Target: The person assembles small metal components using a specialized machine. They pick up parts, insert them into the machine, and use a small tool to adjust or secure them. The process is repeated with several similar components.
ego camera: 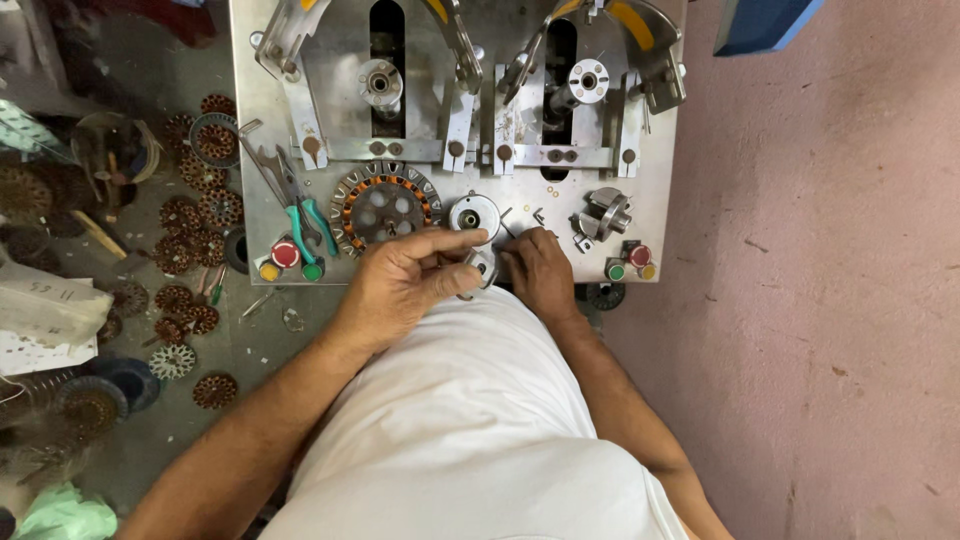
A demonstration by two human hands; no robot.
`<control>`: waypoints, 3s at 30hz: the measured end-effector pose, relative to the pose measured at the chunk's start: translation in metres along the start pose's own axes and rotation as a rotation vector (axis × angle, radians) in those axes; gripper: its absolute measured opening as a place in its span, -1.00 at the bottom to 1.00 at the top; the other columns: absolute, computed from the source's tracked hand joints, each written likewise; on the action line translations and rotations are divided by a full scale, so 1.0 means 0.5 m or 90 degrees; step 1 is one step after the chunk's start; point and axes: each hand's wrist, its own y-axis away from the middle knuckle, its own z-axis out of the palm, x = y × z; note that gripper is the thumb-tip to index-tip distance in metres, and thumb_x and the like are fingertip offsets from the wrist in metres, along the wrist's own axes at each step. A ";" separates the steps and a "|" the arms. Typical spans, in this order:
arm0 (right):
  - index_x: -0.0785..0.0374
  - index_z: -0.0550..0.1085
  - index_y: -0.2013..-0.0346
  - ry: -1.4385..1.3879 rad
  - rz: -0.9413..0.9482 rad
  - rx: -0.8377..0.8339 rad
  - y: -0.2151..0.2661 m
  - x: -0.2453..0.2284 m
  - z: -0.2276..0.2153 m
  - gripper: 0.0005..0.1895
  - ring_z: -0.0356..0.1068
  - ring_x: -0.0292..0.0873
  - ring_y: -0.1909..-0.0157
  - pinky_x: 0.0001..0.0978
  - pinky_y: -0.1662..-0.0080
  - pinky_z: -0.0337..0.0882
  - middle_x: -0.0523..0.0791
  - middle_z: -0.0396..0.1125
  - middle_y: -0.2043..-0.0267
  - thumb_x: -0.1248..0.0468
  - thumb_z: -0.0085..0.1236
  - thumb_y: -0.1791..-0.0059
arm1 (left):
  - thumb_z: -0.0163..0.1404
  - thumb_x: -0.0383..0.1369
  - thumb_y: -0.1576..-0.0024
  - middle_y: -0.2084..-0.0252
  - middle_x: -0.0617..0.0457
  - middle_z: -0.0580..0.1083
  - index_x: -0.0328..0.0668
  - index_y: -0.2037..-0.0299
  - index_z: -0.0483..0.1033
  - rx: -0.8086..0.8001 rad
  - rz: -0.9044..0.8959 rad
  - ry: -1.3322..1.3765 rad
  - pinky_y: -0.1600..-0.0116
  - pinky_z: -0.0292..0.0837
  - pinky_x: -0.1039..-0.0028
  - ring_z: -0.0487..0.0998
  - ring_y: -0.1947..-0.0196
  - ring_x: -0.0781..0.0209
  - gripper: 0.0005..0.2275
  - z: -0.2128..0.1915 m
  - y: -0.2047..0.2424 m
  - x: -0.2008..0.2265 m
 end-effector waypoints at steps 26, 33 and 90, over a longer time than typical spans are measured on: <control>0.08 0.52 -0.17 -0.099 -0.197 -0.051 -0.070 -0.156 -0.330 -0.42 0.34 -0.34 0.38 -0.46 0.38 0.41 -0.19 0.38 0.33 0.62 0.14 0.07 | 0.29 -0.33 -0.01 -0.01 0.10 0.64 -0.06 0.00 0.60 0.009 0.025 -0.317 0.03 0.66 0.40 0.70 0.05 0.24 -0.66 0.061 -0.025 0.076; 0.14 0.52 -0.17 -0.092 -0.175 -0.062 -0.087 -0.160 -0.339 -0.41 0.35 -0.33 0.38 -0.44 0.37 0.42 -0.18 0.32 0.37 0.63 0.14 0.11 | 0.27 -0.32 -0.04 0.05 0.02 0.64 -0.09 0.00 0.63 0.029 0.074 -0.377 0.04 0.66 0.42 0.71 0.12 0.19 -0.69 0.074 -0.040 0.070; 0.12 0.61 -0.01 -0.255 -0.176 -0.243 -0.148 -0.145 -0.365 -0.53 0.46 -0.27 0.27 -0.46 0.27 0.52 -0.13 0.43 0.29 0.57 0.21 0.13 | 0.31 -0.27 0.01 0.19 0.05 0.66 -0.15 0.09 0.61 -0.066 0.011 -0.362 0.09 0.61 0.43 0.73 0.21 0.20 -0.69 0.045 -0.062 0.106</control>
